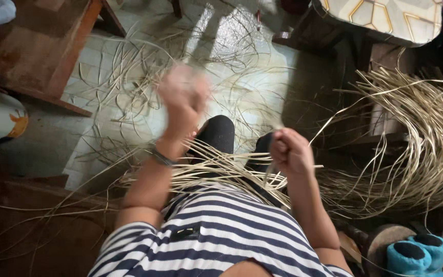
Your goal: The person sits on the floor and uses a knife to split long dried plant strips into thinner strands. They repeatedly pull strips from a bundle, hold them against their lap, and scrape the knife along the length to separate fibers, discarding the split pieces onto the floor.
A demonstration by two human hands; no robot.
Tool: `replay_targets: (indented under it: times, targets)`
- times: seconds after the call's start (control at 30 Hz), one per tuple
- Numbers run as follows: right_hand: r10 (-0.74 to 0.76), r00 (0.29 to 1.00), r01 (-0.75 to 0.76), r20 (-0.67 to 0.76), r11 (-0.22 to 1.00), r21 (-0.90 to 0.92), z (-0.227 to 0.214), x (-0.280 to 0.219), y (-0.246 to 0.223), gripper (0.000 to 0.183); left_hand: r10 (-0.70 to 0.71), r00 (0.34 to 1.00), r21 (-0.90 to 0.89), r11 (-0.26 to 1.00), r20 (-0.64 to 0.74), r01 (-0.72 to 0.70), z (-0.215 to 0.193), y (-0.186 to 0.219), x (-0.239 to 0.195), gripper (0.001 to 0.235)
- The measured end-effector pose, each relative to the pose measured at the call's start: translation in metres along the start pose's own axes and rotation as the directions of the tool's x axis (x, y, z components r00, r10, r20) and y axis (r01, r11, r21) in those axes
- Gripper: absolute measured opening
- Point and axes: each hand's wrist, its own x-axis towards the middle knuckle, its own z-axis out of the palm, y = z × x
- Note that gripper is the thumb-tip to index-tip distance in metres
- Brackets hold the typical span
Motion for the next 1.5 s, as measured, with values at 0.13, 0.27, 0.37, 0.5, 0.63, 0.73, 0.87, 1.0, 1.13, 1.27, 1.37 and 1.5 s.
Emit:
replay_targets:
  times: [0.13,0.27,0.37,0.5,0.63,0.73,0.87,1.0,1.13,1.27,1.37,1.5]
  targets:
    - [0.185,0.983,-0.185,0.016,0.983,-0.023,0.013,-0.003,0.023,0.017,0.184,0.981,-0.364,0.911,-0.055,-0.191,0.027,0.096,-0.026,0.044]
    - [0.279,0.957,-0.279,0.075,0.96,-0.02,0.003,-0.006,0.029,0.025,0.23,0.965,-0.512,0.818,-0.127,-0.262,0.019,0.125,-0.027,0.033]
    - [0.378,0.923,-0.378,0.077,0.926,-0.008,0.005,-0.019,0.026,0.025,0.197,0.969,-0.552,0.797,-0.148,-0.247,0.017,0.127,-0.03,0.028]
    - [0.456,0.883,-0.46,0.116,0.888,0.016,0.017,-0.028,0.026,0.024,0.209,0.96,-0.514,0.812,-0.188,-0.278,0.014,0.124,-0.029,0.03]
    - [0.521,0.828,-0.55,0.209,0.826,0.119,0.011,-0.024,0.034,0.024,0.213,0.944,-0.483,0.818,-0.253,-0.314,0.0,0.125,-0.014,0.028]
    - [0.52,0.814,-0.572,0.26,0.797,0.195,0.023,-0.026,0.032,0.025,0.208,0.948,-0.492,0.816,-0.241,-0.304,0.002,0.122,-0.01,0.035]
    - [0.465,0.829,-0.539,0.31,0.812,0.223,0.029,-0.028,0.028,0.022,0.16,0.952,-0.524,0.805,-0.26,-0.278,0.025,0.114,-0.014,0.043]
    - [0.407,0.876,-0.46,0.258,0.866,0.196,0.046,-0.043,0.003,0.017,0.099,0.977,-0.563,0.804,-0.19,-0.191,0.043,0.08,-0.01,0.036]
    - [0.388,0.888,-0.442,0.248,0.868,0.226,0.043,-0.058,-0.019,0.017,-0.146,0.969,-0.552,0.834,-0.198,0.013,0.096,0.029,-0.029,0.034]
    - [0.331,0.925,-0.365,0.188,0.911,0.194,0.031,-0.07,-0.045,0.017,-0.036,0.944,-0.291,0.955,-0.327,-0.064,0.113,-0.021,-0.019,0.054]
    - [0.278,0.949,-0.304,0.151,0.934,0.188,0.015,-0.081,-0.063,0.015,-0.069,0.939,-0.132,0.991,-0.336,0.026,0.125,-0.069,-0.021,0.056]
    - [0.119,0.989,-0.135,0.087,0.968,0.211,0.021,-0.108,-0.095,0.019,-0.325,0.937,-0.177,0.937,-0.13,0.3,0.058,-0.096,0.003,0.03]
